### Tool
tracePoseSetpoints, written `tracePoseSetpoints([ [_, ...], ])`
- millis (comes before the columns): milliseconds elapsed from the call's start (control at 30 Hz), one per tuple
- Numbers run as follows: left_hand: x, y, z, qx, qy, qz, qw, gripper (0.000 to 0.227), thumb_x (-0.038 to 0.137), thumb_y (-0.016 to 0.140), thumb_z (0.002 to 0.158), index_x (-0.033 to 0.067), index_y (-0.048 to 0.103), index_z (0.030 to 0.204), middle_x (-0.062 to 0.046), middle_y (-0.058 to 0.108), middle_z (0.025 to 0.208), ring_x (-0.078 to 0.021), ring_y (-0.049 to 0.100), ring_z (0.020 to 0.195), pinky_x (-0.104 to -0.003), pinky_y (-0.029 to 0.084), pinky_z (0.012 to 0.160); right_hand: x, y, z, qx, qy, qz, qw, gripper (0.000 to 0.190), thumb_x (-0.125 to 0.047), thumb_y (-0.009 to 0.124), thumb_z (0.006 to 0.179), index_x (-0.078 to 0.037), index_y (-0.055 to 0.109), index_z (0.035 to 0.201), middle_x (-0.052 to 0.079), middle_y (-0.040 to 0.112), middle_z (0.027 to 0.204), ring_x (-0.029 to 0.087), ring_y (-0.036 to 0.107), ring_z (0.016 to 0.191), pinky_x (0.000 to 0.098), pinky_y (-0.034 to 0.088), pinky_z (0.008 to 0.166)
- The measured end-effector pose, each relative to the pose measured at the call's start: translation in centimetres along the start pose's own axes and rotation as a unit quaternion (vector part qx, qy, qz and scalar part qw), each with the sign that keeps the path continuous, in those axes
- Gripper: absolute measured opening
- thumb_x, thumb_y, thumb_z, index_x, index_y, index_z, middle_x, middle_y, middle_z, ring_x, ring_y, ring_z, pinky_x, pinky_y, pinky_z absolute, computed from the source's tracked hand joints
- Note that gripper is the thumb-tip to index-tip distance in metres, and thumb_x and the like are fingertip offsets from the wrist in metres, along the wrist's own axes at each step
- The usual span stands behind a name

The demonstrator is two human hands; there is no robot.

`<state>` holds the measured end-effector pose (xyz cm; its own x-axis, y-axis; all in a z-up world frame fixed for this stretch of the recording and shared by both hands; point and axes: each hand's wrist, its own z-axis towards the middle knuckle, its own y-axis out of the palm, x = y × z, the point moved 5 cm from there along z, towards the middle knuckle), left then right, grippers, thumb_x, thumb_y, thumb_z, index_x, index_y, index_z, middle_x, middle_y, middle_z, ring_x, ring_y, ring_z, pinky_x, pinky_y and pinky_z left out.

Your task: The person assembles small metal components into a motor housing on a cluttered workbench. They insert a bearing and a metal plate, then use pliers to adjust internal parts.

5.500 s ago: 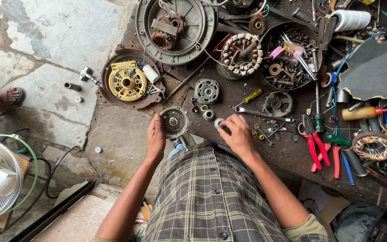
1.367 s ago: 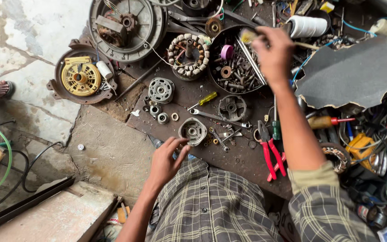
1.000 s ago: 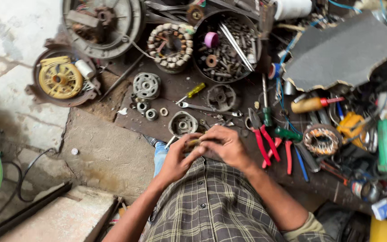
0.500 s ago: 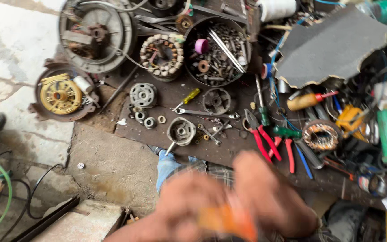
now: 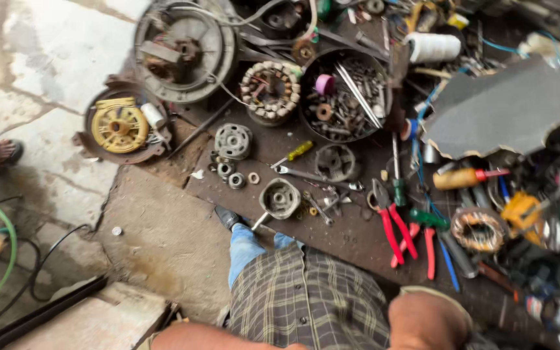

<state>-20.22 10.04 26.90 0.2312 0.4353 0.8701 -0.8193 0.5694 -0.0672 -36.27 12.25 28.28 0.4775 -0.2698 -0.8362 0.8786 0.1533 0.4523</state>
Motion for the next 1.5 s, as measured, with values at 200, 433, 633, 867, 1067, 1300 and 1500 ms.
tracePoseSetpoints([
  [200, -1.9, 1.9, -2.3, -0.007, -0.115, -0.039, 0.993, 0.017, 0.006, 0.084, 0.088, 0.0054, 0.077, 0.103, -0.006, 0.070, 0.096, -0.0173, 0.072, 0.086, -0.029, 0.057, 0.075, -0.2, 0.4, 0.8, -0.009, 0.015, 0.061, 0.998, 0.025, -0.023, 0.061, 0.113, -0.001, 0.071, 0.108, 0.007, 0.056, 0.091, 0.015, 0.055, 0.079, 0.0324, 0.044, 0.069],
  [433, 0.8, 0.7, 0.8, 0.013, -0.123, 0.022, 0.992, 0.021, 0.004, 0.087, 0.084, 0.0058, 0.079, 0.103, -0.005, 0.070, 0.093, -0.0162, 0.073, 0.083, -0.028, 0.057, 0.071, 0.1, 0.1, 0.6, 0.008, 0.027, 0.118, 0.993, 0.030, -0.026, 0.059, 0.115, 0.000, 0.071, 0.104, 0.007, 0.055, 0.085, 0.014, 0.052, 0.074, 0.0330, 0.042, 0.066],
  [633, 1.8, -1.7, 2.4, 0.038, 0.007, 0.032, 0.999, 0.027, 0.006, 0.088, 0.088, 0.0045, 0.077, 0.112, -0.009, 0.069, 0.103, -0.0190, 0.072, 0.091, -0.027, 0.058, 0.077, 0.9, -0.5, 0.4, 0.031, -0.006, -0.010, 0.999, 0.026, -0.026, 0.063, 0.112, 0.000, 0.068, 0.110, 0.008, 0.057, 0.094, 0.018, 0.054, 0.081, 0.0358, 0.046, 0.072],
  [867, -6.5, -5.6, -3.8, 0.208, -0.290, 0.011, 0.934, 0.013, 0.011, 0.078, 0.090, 0.0036, 0.073, 0.100, -0.003, 0.072, 0.094, -0.0098, 0.063, 0.081, -0.025, 0.051, 0.071, -2.5, 0.8, 0.2, -0.064, -0.077, -0.009, 0.995, 0.024, -0.026, 0.063, 0.111, -0.003, 0.068, 0.114, 0.008, 0.060, 0.099, 0.019, 0.058, 0.085, 0.0360, 0.049, 0.076],
  [1067, -8.7, -6.9, -8.1, 0.282, -0.385, -0.074, 0.876, 0.012, 0.010, 0.074, 0.092, -0.0007, 0.072, 0.096, 0.000, 0.063, 0.086, -0.0072, 0.057, 0.073, -0.024, 0.047, 0.063, -2.0, 2.0, 0.0, -0.138, -0.072, -0.028, 0.987, 0.023, -0.026, 0.063, 0.110, -0.004, 0.068, 0.118, 0.009, 0.063, 0.103, 0.020, 0.061, 0.089, 0.0361, 0.051, 0.079],
  [1300, -8.9, -7.4, -9.9, 0.315, -0.425, -0.112, 0.841, 0.014, 0.012, 0.075, 0.090, 0.0017, 0.072, 0.098, 0.001, 0.064, 0.082, -0.0066, 0.057, 0.073, -0.022, 0.047, 0.066, 0.6, 4.2, 3.5, -0.227, -0.071, -0.034, 0.971, 0.024, -0.026, 0.064, 0.109, -0.006, 0.068, 0.122, 0.009, 0.066, 0.108, 0.021, 0.064, 0.093, 0.0363, 0.053, 0.083],
  [1500, -10.3, -7.7, -13.2, 0.261, -0.416, -0.008, 0.871, 0.018, 0.014, 0.077, 0.091, -0.0012, 0.075, 0.100, -0.002, 0.065, 0.089, -0.0082, 0.057, 0.078, -0.024, 0.046, 0.067, 5.4, 7.7, 5.7, -0.319, -0.091, -0.072, 0.941, 0.025, -0.026, 0.064, 0.108, -0.008, 0.068, 0.125, 0.009, 0.069, 0.112, 0.022, 0.068, 0.097, 0.0365, 0.055, 0.087],
])
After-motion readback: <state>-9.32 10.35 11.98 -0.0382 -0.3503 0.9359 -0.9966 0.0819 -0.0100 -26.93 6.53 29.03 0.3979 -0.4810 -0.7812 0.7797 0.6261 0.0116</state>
